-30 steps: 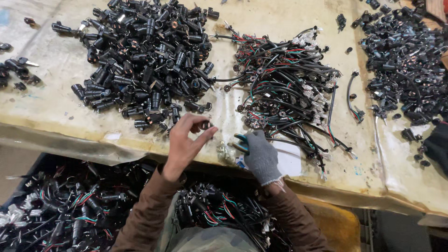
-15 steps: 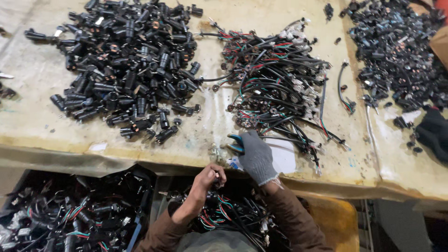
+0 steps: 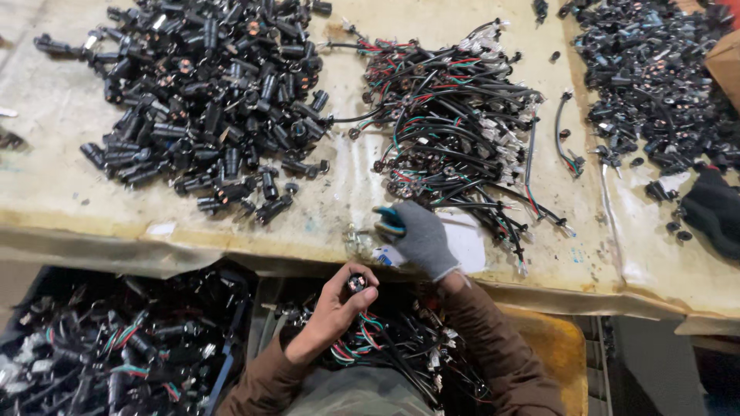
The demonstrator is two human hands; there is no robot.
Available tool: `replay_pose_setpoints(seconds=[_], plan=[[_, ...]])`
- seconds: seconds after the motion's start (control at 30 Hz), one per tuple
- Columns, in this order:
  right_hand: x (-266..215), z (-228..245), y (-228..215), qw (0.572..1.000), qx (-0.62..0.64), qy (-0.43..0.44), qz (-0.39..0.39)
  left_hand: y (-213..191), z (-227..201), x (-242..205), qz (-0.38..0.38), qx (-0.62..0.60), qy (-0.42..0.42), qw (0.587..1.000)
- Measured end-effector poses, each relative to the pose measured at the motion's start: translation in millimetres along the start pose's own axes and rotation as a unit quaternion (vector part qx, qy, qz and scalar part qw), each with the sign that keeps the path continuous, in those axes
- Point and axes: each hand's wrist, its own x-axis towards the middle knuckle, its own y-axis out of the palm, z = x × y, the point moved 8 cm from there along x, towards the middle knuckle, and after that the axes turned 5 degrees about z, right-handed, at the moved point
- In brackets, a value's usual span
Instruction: The person repeatedly picks up black cylindrical connectors and wire bundles from a table, joins them by hand, and places the assembled units into a bin below. The work continues in a steady loop with no visible change in method or destination.
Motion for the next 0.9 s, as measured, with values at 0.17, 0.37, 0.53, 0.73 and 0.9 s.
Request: replay_pose_setpoints(seconds=[0.17,0.37,0.53,0.73,0.9], plan=[[-3,-14,-4,0.984,0.158,0.036,0.074,-7,-1,-9,-0.017,0.010,-0.015,1.000],[-5,-12,-7,0.993,0.098,0.053,0.049,-17,2,-22,-0.041,0.048,-0.018,0.998],[-27,7,-20,0.995,0.007,0.102,0.020,-28,-3,-28,-0.076,0.064,-0.015,0.995],[-159,-16,-57,0.952,0.037,0.258,-0.158,-95,-27,-40,-0.208,0.222,0.009,0.953],[-269,-90,-53,0.856,-0.094,0.488,-0.142,-200,-112,-40,-0.384,0.528,0.127,0.747]])
